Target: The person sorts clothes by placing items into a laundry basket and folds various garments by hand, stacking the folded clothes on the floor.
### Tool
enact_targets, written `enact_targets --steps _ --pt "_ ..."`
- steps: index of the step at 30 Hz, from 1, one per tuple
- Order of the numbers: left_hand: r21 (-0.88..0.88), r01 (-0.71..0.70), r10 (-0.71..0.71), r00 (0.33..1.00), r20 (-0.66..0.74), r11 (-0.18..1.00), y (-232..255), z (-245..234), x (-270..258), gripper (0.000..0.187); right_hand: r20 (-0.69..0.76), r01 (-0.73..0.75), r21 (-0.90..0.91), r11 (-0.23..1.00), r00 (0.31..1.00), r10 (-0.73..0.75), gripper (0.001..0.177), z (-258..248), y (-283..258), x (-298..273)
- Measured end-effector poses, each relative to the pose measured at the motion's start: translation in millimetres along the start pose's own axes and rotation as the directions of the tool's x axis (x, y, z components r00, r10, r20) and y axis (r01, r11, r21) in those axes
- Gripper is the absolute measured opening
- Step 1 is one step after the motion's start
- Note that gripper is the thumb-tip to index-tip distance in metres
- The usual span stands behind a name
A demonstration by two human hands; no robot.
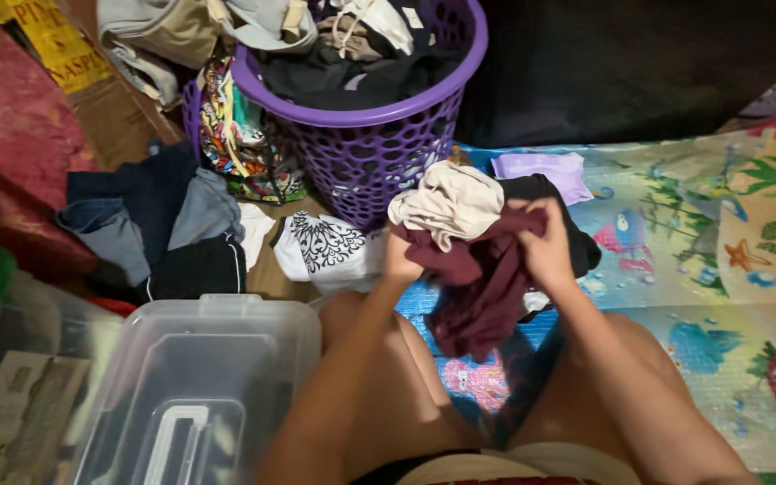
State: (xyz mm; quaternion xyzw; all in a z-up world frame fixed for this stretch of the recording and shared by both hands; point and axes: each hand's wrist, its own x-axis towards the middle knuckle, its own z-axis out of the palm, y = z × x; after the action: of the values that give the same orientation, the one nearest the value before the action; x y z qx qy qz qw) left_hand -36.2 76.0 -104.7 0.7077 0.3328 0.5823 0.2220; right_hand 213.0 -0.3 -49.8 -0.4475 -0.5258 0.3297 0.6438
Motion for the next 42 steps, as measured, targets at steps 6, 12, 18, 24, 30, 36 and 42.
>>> enact_targets --steps 6,12,18,24,30,36,42 --pt "0.616 0.272 -0.553 0.767 0.325 0.739 32 -72 19 0.096 0.181 0.027 0.127 0.991 0.982 -0.050 0.035 -17 -49 17" --pt "0.150 0.320 -0.352 0.817 0.457 0.936 52 -51 47 0.063 0.307 0.116 0.306 0.945 0.928 -0.213 0.032 -4 -95 14" --pt "-0.376 0.558 -0.176 0.700 0.692 0.740 118 -26 63 0.066 0.284 0.084 0.417 0.905 0.934 -0.217 0.027 -8 -134 21" --pt "-0.304 0.713 -0.169 0.509 0.844 0.631 112 -17 72 0.052 0.301 0.027 0.400 0.916 0.940 -0.159 0.026 -24 -134 37" --pt "-0.386 0.376 -0.122 0.831 0.543 0.842 86 21 66 0.030 0.212 -0.675 0.118 0.729 0.734 0.645 0.055 -61 -66 43" --pt "-0.158 0.252 -0.192 0.929 0.316 0.955 85 29 72 0.033 0.299 -0.455 0.666 0.591 0.889 0.348 0.049 -91 -39 24" --pt "-0.407 0.339 -0.190 0.912 0.363 0.848 74 35 68 0.026 0.152 -0.421 0.585 0.693 0.897 0.416 0.061 -83 -58 25"
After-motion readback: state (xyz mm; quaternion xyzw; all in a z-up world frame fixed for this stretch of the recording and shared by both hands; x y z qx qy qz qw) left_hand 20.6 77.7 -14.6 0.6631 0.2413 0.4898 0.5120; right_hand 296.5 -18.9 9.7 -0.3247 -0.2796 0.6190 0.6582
